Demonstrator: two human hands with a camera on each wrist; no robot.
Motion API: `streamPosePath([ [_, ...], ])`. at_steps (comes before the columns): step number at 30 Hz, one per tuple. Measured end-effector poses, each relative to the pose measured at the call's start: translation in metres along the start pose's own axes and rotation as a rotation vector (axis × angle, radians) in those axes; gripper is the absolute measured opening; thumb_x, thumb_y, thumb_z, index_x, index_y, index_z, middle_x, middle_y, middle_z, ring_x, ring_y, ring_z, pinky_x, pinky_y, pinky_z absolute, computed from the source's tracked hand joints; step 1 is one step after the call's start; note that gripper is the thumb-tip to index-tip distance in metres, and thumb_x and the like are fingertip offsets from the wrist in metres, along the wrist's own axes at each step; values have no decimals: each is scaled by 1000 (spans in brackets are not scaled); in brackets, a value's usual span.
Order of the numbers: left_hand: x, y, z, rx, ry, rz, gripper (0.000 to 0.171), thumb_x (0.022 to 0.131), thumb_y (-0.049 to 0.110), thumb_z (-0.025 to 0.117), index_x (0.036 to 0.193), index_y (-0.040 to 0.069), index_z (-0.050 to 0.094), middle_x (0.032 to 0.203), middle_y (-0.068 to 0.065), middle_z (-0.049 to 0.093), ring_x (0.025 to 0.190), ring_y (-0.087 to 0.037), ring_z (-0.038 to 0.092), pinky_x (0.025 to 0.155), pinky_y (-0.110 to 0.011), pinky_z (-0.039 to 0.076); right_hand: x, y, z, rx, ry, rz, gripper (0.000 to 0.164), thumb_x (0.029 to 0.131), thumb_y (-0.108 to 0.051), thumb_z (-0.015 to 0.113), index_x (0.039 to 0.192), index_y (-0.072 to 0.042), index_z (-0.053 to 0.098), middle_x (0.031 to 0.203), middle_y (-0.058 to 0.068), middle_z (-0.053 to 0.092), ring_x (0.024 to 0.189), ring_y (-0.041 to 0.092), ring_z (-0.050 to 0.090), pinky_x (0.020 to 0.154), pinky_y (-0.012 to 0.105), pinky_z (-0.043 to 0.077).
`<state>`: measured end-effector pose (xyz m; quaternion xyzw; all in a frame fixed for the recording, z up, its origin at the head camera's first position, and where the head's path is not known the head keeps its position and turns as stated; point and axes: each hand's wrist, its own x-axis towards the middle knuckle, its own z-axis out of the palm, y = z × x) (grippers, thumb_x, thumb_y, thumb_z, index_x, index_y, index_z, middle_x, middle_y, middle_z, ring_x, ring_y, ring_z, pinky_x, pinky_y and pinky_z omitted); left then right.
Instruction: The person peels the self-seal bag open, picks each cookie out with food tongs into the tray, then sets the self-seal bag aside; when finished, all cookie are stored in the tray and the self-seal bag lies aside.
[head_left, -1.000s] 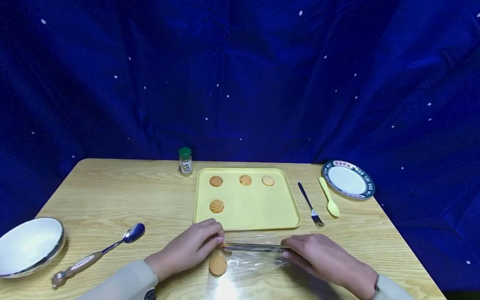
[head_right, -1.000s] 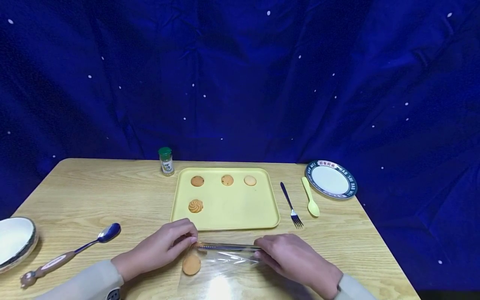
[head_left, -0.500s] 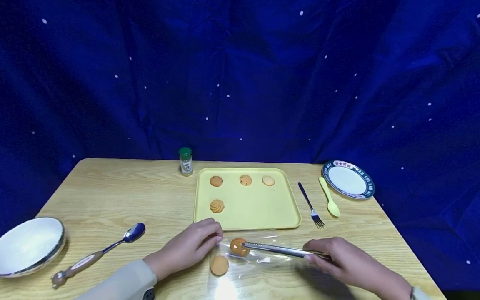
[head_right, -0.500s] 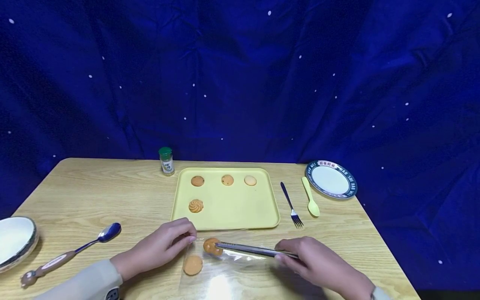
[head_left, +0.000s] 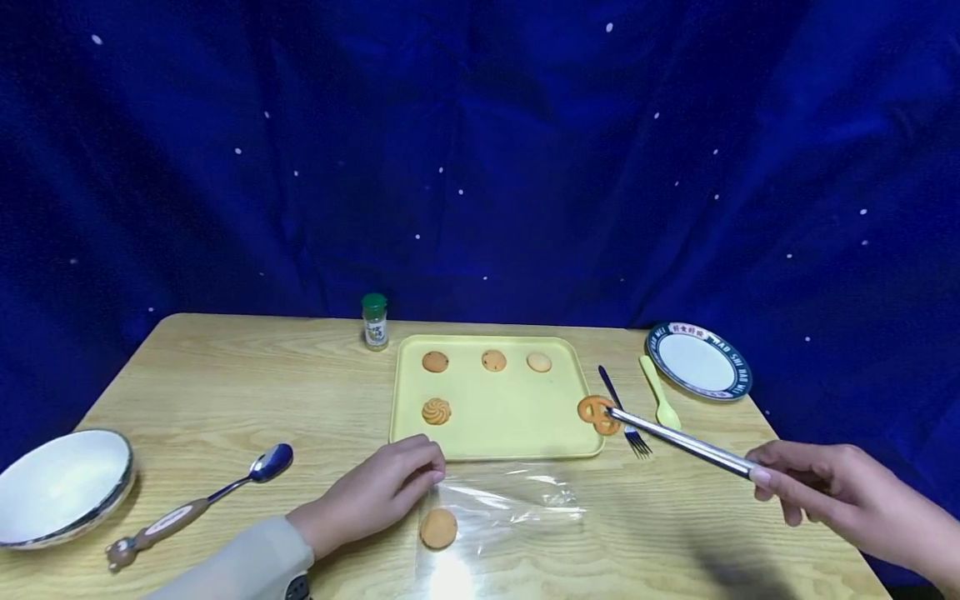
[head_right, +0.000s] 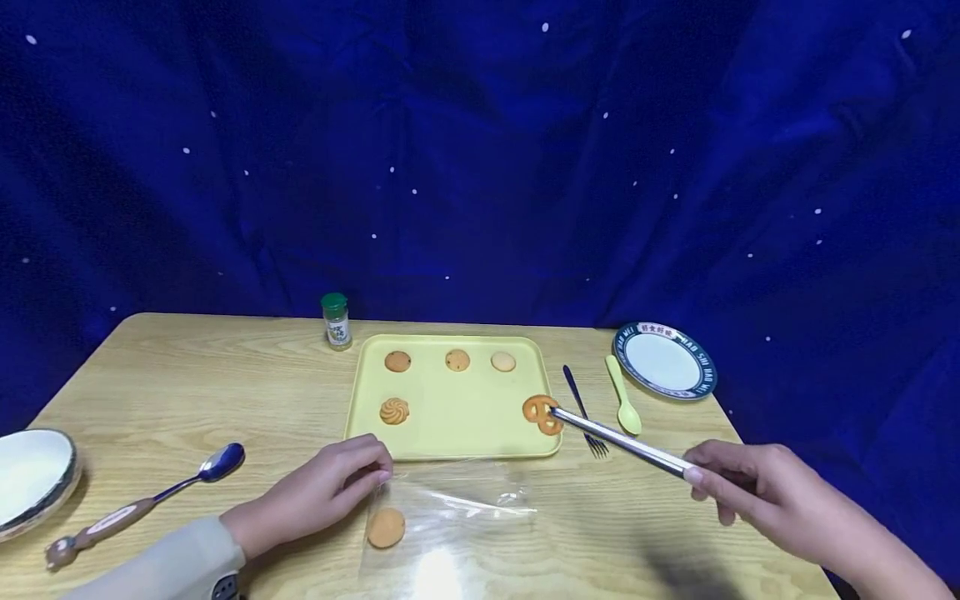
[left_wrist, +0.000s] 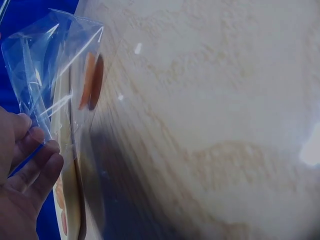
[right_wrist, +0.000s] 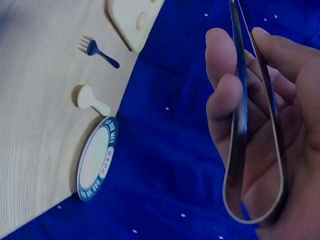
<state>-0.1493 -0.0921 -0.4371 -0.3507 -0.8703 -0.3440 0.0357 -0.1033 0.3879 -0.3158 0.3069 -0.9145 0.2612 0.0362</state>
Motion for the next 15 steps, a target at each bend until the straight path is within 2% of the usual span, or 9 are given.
streamPosePath([
  [4, -1, 1, 0, -8, -1, -16, 7, 99, 21, 56, 95, 21, 61, 92, 18, 56, 83, 3, 52, 77, -20, 50, 30, 9, 8, 63, -23, 73, 21, 95, 1, 56, 97, -18, 64, 71, -14, 60, 54, 3, 54, 45, 20, 41],
  [10, 1, 3, 0, -10, -1, -12, 6, 98, 20, 56, 95, 20, 61, 91, 18, 56, 83, 3, 52, 76, -19, 49, 79, 29, 50, 217, -177, 86, 10, 99, -9, 53, 96, -11, 63, 74, -7, 63, 54, 5, 59, 45, 26, 47],
  [15, 2, 4, 2, -5, -15, -7, 8, 99, 21, 55, 94, 21, 61, 91, 18, 55, 83, 3, 51, 76, -18, 49, 104, 34, 79, 324, -285, 168, 19, 100, -16, 54, 94, 0, 61, 75, 10, 63, 54, 6, 58, 46, 31, 51],
])
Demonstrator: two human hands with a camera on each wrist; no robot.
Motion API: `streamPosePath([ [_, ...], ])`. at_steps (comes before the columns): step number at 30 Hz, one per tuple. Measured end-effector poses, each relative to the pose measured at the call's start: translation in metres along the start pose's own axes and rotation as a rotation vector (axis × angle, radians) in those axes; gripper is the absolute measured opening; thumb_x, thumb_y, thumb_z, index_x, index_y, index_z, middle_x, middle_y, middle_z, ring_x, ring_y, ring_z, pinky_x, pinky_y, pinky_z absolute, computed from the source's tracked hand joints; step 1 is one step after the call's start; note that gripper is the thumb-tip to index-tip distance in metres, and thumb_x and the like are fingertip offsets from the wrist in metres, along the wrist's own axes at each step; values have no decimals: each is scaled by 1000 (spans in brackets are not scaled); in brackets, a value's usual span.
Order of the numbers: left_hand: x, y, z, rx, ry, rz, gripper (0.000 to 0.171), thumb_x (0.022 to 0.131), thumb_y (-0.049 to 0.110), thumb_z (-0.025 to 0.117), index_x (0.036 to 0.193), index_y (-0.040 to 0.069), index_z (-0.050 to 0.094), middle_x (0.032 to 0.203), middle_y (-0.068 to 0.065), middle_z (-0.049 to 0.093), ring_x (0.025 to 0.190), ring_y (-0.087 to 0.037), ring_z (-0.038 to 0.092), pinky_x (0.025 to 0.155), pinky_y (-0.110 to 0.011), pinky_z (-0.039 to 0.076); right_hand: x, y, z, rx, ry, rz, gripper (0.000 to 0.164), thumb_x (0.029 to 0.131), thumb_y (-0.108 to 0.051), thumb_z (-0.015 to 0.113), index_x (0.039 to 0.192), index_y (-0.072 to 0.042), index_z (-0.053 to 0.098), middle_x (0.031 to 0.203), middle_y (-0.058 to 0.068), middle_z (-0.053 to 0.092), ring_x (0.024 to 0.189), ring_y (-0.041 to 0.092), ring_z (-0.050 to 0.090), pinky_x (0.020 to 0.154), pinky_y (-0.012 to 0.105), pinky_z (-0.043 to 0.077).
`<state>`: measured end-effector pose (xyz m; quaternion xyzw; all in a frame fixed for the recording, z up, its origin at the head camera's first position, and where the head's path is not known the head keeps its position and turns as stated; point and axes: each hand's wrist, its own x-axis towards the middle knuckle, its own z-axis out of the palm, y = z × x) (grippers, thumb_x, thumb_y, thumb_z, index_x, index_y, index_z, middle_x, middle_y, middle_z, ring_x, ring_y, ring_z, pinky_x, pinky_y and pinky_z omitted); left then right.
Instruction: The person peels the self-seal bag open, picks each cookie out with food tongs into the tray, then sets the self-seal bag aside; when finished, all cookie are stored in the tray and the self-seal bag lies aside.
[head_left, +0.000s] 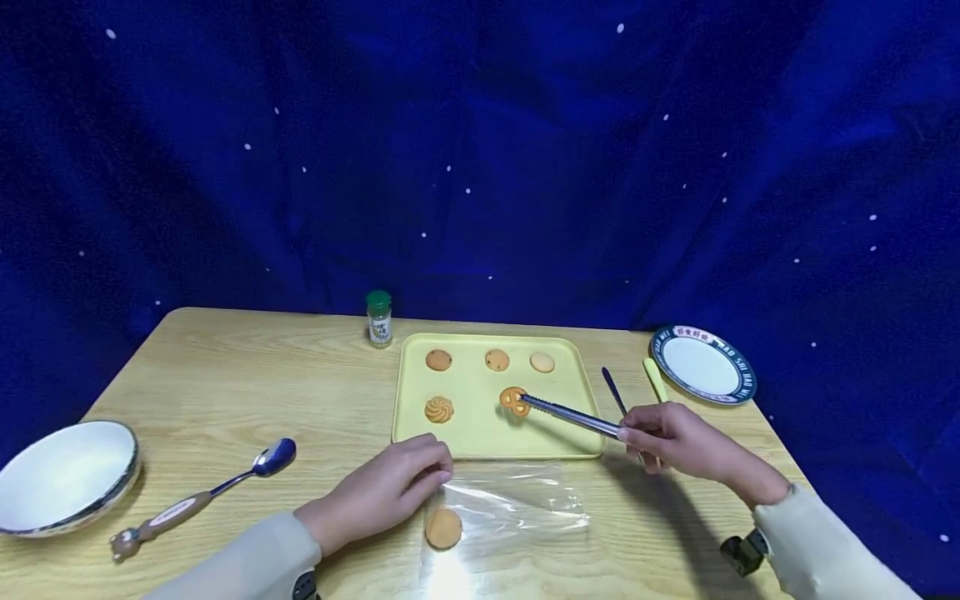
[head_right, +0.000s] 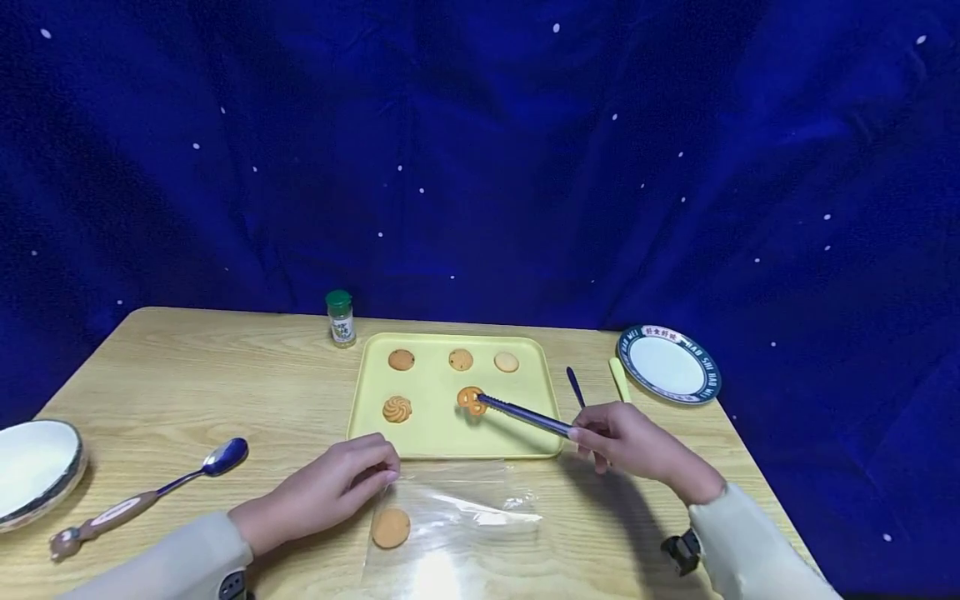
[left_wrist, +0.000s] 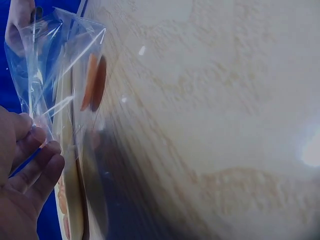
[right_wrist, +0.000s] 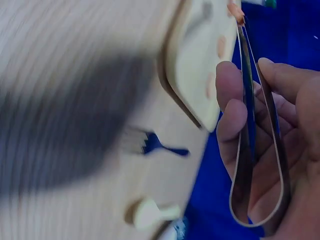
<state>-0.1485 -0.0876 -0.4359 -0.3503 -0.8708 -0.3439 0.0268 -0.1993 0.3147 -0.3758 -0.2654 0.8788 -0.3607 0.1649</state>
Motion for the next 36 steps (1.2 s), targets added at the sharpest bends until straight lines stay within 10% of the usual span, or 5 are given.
streamPosePath([
  [36, 1, 1, 1, -15, -15, -2, 8, 99, 21, 55, 93, 21, 61, 89, 18, 53, 81, 2, 50, 75, -18, 47, 9, -8, 17, -282, 184, -18, 11, 95, -24, 62, 95, -13, 65, 70, -1, 61, 54, -2, 50, 50, 21, 45],
])
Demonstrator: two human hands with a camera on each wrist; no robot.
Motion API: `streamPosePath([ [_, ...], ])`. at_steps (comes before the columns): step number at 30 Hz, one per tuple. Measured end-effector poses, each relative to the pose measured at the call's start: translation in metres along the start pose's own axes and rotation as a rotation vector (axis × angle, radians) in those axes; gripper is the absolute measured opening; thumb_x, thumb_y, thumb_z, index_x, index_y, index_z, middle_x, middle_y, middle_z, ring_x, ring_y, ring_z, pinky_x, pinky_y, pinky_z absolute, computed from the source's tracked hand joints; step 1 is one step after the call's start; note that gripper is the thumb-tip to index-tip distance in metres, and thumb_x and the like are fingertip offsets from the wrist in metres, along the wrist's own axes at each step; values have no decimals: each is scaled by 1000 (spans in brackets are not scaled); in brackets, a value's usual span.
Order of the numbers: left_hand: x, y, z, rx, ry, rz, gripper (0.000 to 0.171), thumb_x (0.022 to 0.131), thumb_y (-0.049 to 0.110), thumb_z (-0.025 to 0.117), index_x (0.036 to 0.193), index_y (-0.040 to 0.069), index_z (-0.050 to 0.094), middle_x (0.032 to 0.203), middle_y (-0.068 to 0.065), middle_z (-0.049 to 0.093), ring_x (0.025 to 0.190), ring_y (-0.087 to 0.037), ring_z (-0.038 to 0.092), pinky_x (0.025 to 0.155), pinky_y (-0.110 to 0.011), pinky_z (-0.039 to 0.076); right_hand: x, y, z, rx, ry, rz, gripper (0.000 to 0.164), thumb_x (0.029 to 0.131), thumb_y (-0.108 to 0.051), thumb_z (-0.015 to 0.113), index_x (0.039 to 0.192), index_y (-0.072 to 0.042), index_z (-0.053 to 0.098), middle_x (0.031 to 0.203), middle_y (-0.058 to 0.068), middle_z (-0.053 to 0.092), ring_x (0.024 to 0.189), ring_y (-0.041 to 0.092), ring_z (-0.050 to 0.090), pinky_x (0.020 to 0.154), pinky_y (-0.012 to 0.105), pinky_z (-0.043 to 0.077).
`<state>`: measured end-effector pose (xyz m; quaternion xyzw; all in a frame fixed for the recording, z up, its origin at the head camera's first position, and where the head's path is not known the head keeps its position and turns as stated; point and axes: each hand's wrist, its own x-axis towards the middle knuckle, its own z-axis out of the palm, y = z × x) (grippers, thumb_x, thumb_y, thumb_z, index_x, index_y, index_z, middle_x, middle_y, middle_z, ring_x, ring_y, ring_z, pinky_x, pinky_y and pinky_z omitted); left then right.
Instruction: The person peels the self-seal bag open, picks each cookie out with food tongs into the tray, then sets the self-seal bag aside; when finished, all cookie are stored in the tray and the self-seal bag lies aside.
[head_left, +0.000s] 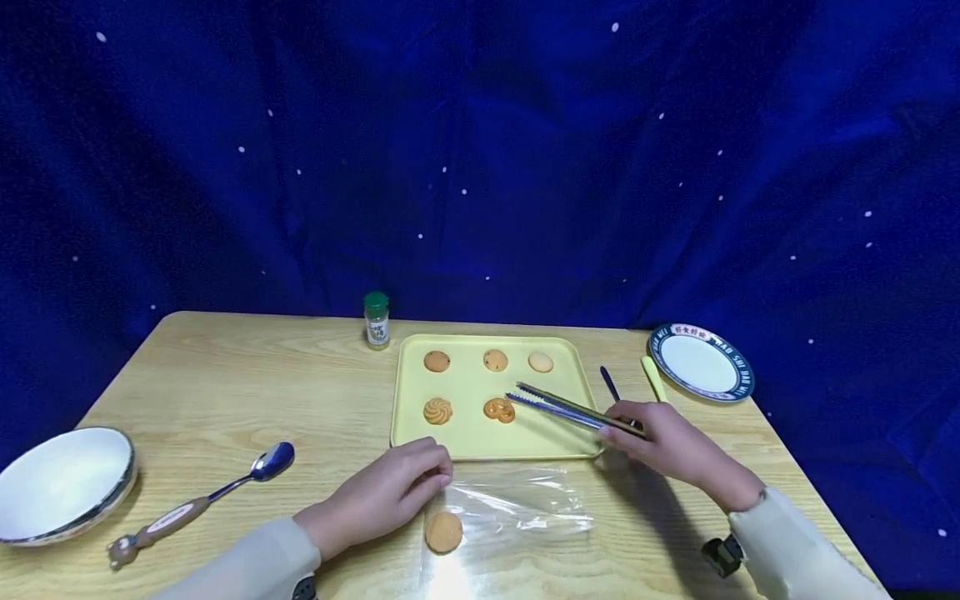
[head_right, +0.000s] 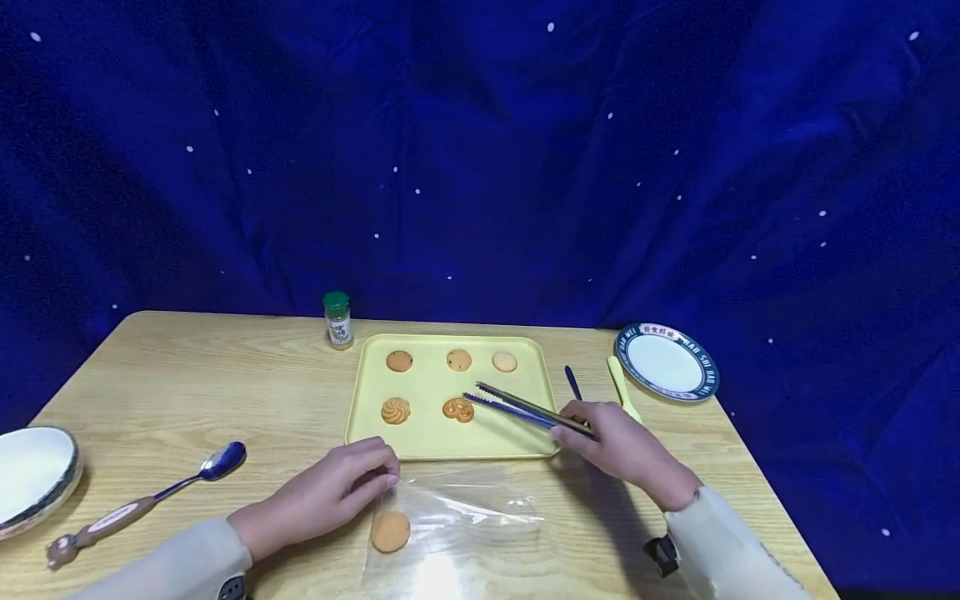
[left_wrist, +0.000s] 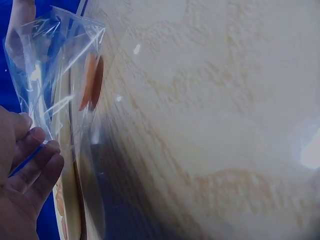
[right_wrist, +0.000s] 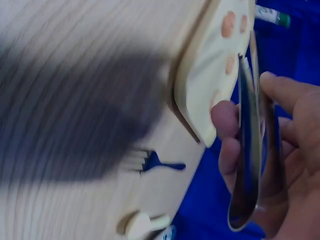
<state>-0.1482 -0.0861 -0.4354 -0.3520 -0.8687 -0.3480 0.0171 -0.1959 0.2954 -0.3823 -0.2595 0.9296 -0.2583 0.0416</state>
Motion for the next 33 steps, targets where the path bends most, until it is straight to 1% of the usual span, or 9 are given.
streamPosePath([
  [4, 0, 0, 1, 2, 4, 0, 8, 99, 22, 55, 94, 22, 61, 90, 18, 54, 82, 2, 50, 76, -18, 48, -18, 4, -16, -5, 98, -45, 5, 94, -20, 63, 98, -18, 65, 71, -7, 60, 58, -2, 52, 50, 20, 45],
  [8, 0, 0, 2, 7, 12, -8, 8, 99, 22, 55, 95, 22, 62, 93, 19, 55, 84, 3, 51, 78, -20, 49, -45, 6, -35, 6, 146, -81, 11, 92, -11, 64, 98, -20, 67, 71, -12, 61, 60, 0, 55, 52, 20, 45],
  [11, -1, 0, 1, 9, 19, -12, 7, 99, 22, 56, 96, 22, 62, 93, 19, 55, 85, 3, 52, 79, -20, 50, -69, 7, -47, 27, 158, -102, 19, 90, -4, 66, 98, -20, 68, 72, -14, 62, 62, 1, 58, 54, 19, 44],
  [14, -1, -1, 1, 18, 31, -8, 6, 98, 22, 57, 95, 22, 63, 92, 19, 55, 84, 3, 51, 78, -20, 49, -92, 11, -55, 65, 145, -134, 26, 86, 4, 66, 98, -19, 68, 74, -14, 64, 63, 2, 58, 55, 18, 43],
  [19, -3, -3, 1, 25, 41, 5, 6, 98, 22, 58, 95, 22, 63, 91, 19, 54, 82, 3, 50, 76, -18, 49, -116, 15, -54, 118, 88, -193, 32, 83, 9, 67, 96, -20, 67, 76, -14, 64, 62, 1, 56, 52, 17, 41],
  [22, -3, -4, 1, 27, 43, 12, 6, 98, 22, 58, 96, 22, 63, 92, 19, 54, 82, 3, 50, 76, -18, 49, -120, 16, -48, 122, 56, -228, 34, 82, 9, 67, 95, -23, 65, 77, -15, 62, 62, -1, 55, 51, 14, 41],
  [26, -2, -3, 1, 28, 42, 11, 6, 98, 22, 58, 95, 22, 64, 91, 19, 54, 82, 3, 50, 75, -18, 49, -115, 14, -37, 114, 24, -281, 34, 83, 6, 68, 95, -25, 63, 74, -12, 59, 63, -7, 50, 52, 11, 40],
  [29, -2, -3, 1, 29, 40, 9, 6, 98, 22, 58, 95, 23, 64, 91, 19, 54, 81, 3, 50, 75, -18, 49, -106, 9, -29, 79, 7, -280, 29, 85, -1, 69, 95, -27, 63, 72, -14, 57, 63, -10, 47, 52, 9, 39],
  [33, 0, -3, 1, 29, 28, 5, 7, 98, 23, 57, 96, 23, 63, 91, 20, 54, 81, 4, 50, 75, -18, 48, -91, -1, -16, -16, -7, -245, 17, 89, -15, 69, 93, -30, 62, 73, -20, 56, 63, -12, 46, 54, 8, 38],
])
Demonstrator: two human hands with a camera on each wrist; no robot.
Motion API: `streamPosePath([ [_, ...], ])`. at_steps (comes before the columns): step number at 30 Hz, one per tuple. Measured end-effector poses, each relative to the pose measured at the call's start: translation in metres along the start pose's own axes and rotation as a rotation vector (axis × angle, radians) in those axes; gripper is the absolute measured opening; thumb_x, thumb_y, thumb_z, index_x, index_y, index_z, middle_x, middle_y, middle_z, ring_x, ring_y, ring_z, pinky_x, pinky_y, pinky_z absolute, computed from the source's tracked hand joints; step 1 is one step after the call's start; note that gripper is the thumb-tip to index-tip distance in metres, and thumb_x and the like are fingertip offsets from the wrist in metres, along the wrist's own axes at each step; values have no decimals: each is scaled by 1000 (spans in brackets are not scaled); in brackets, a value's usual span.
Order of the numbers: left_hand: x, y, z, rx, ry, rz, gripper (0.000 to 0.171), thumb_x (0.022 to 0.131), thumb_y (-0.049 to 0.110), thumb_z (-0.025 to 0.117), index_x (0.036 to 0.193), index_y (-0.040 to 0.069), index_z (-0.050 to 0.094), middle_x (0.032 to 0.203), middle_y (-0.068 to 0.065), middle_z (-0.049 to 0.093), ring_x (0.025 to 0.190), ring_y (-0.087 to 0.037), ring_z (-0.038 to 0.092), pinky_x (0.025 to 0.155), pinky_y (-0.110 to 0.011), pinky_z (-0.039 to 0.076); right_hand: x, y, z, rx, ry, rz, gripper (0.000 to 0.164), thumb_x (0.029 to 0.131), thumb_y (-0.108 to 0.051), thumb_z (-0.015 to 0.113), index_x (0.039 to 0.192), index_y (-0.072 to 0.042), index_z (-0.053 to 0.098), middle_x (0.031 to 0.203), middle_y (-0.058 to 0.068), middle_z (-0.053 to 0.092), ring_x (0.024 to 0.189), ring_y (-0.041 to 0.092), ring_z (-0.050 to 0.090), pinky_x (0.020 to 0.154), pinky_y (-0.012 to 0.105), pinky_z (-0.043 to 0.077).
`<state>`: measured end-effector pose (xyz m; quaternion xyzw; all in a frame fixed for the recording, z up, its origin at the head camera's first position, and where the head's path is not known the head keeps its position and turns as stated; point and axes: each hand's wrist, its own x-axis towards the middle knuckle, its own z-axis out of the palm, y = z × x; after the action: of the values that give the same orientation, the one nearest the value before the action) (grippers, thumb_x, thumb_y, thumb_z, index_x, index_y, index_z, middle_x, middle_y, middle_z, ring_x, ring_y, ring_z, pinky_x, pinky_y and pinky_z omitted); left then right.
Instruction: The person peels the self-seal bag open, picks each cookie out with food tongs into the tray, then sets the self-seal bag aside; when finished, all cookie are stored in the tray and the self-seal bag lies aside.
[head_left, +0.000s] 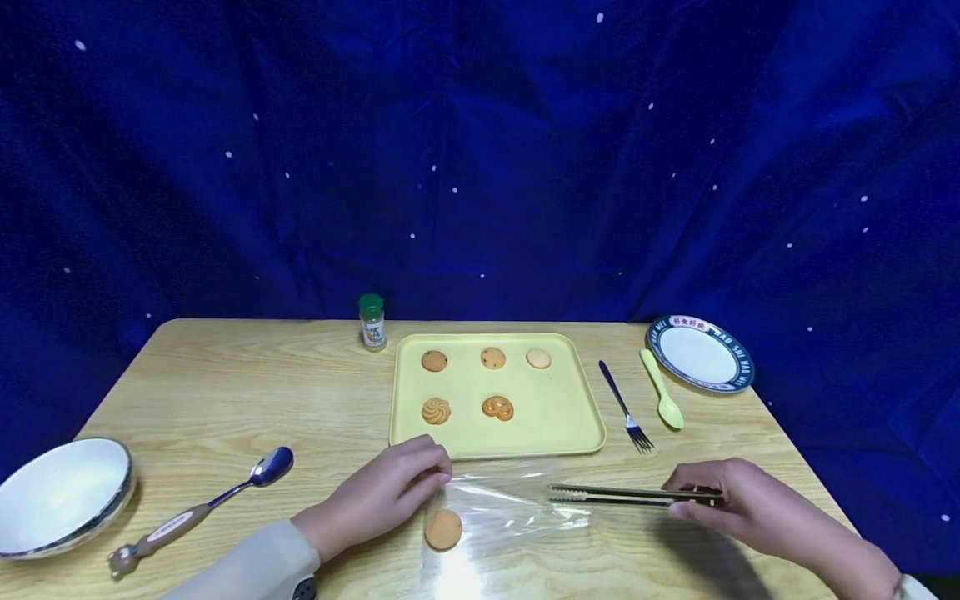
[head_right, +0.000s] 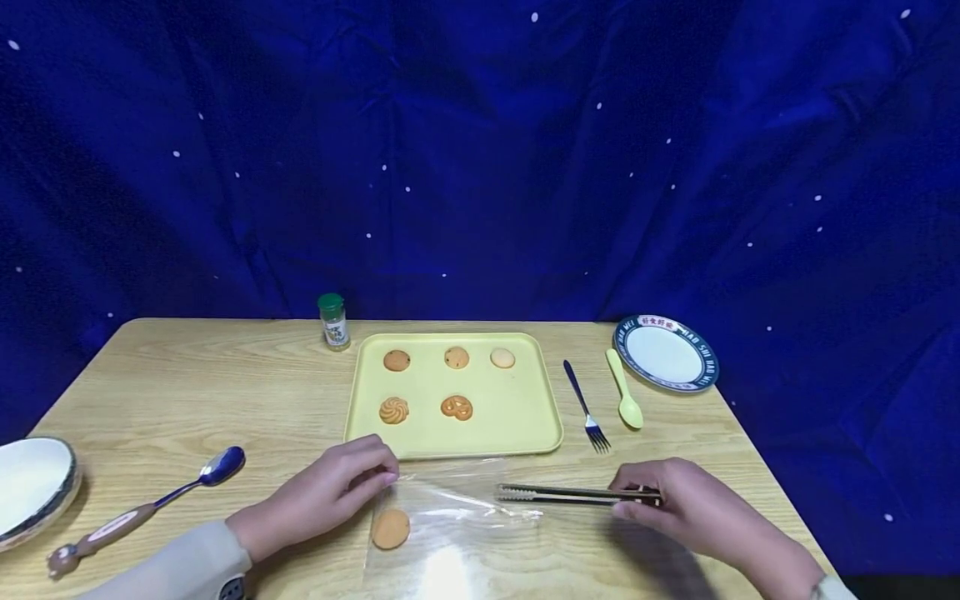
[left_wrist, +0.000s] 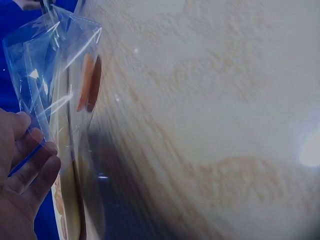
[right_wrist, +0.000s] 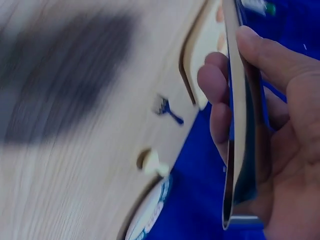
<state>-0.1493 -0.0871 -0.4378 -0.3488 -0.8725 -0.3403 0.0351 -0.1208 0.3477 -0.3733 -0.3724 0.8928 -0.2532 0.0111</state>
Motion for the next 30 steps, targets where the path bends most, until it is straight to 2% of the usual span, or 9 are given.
streamPosePath([
  [5, 1, 1, 1, 1, -14, -10, 8, 99, 25, 56, 95, 24, 63, 91, 20, 53, 81, 3, 50, 74, -18, 48, 24, -7, 18, -101, -30, -25, 8, 90, -26, 68, 96, -28, 64, 83, -23, 60, 70, -11, 49, 61, 10, 41],
  [9, 2, 1, 1, 6, -18, -13, 7, 99, 25, 56, 96, 25, 63, 91, 20, 53, 81, 4, 50, 75, -18, 48, 40, -12, 29, -96, -75, -62, 12, 91, -30, 67, 101, -25, 65, 91, -20, 64, 78, -10, 53, 66, 14, 46],
  [13, 2, 1, 2, 7, -20, -9, 7, 98, 24, 57, 96, 24, 63, 91, 20, 54, 82, 4, 50, 75, -18, 48, 53, -19, 36, -87, -114, -79, 18, 92, -34, 65, 105, -22, 67, 95, -15, 67, 79, -8, 55, 67, 16, 48],
  [20, 2, 1, 2, 12, -26, -11, 7, 99, 24, 56, 96, 24, 63, 91, 20, 54, 82, 3, 50, 75, -18, 48, 68, -27, 47, -153, -105, -150, 24, 89, -39, 67, 107, -23, 67, 95, -17, 65, 78, -6, 55, 69, 13, 45],
  [23, 2, 1, 2, 16, -28, -11, 7, 98, 24, 57, 95, 24, 63, 91, 20, 53, 82, 3, 50, 75, -18, 49, 71, -29, 50, -183, -103, -149, 26, 88, -40, 69, 107, -24, 66, 93, -19, 63, 75, -6, 53, 68, 11, 44],
  [30, -1, 0, -1, 22, -30, 19, 7, 99, 23, 56, 94, 23, 62, 89, 19, 52, 80, 3, 48, 72, -16, 47, 78, -33, 57, -268, -106, -177, 27, 90, -41, 65, 111, -25, 66, 103, -17, 67, 88, -4, 62, 74, 18, 51],
])
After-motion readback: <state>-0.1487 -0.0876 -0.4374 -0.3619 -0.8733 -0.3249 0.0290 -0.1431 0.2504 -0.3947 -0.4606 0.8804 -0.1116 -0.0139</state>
